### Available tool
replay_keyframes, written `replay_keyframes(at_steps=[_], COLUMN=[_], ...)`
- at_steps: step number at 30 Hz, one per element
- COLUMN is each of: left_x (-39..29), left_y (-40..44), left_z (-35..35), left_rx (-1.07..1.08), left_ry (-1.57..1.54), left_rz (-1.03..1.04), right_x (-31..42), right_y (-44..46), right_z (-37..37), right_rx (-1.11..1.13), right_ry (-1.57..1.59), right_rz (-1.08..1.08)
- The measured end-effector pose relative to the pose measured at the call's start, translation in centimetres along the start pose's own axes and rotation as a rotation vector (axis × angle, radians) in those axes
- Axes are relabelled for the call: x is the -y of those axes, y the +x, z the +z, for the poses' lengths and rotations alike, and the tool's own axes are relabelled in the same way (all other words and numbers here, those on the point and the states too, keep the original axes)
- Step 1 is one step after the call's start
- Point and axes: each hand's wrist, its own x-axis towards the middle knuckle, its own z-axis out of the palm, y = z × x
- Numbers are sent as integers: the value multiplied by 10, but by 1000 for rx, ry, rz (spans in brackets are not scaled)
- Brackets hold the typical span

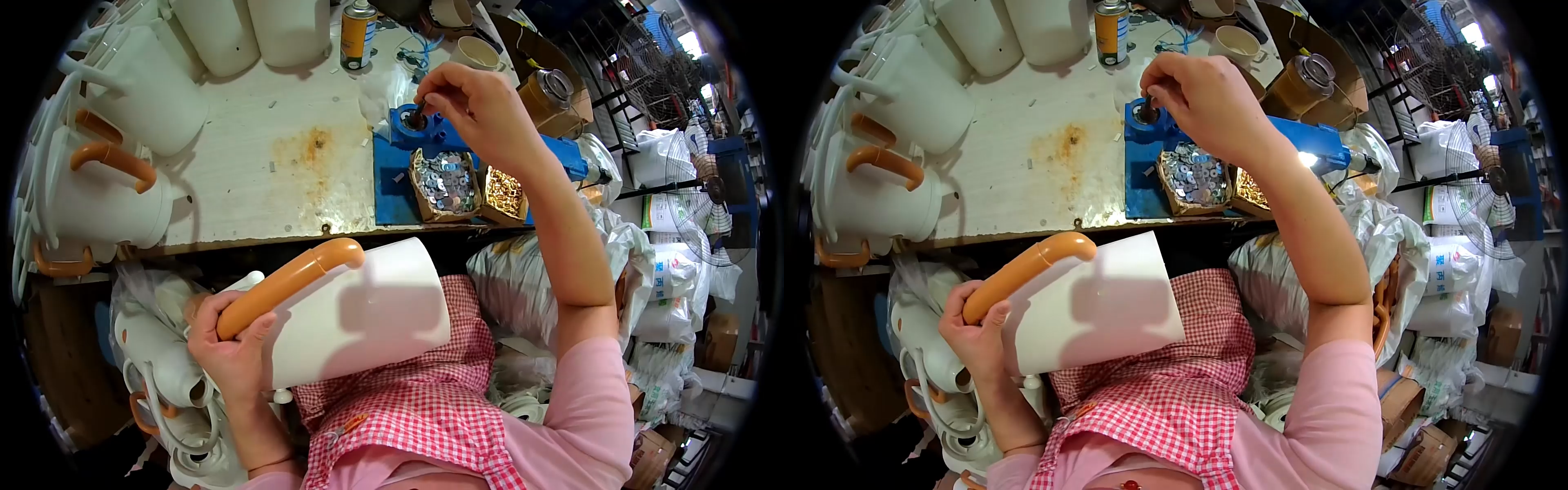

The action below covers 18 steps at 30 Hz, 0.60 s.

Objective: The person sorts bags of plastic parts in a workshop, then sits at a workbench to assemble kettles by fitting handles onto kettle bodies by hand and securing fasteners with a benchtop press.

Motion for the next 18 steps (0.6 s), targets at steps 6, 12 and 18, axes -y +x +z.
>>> replay_keyframes(at_steps=[6, 12, 18], left_x=[7, 13, 11], left_y=[-3, -6, -2], left_z=[-1, -11, -17], left_rx=[4, -13, -72], left_ry=[71, -13, -17], left_rz=[49, 15, -58], right_x=[-16, -27, -71], right_y=[3, -91, -107], right_z=[5, 34, 86], right_rx=[-46, -149, 0], right_ry=[61, 542, -209], right_rz=[-84, 324, 297])
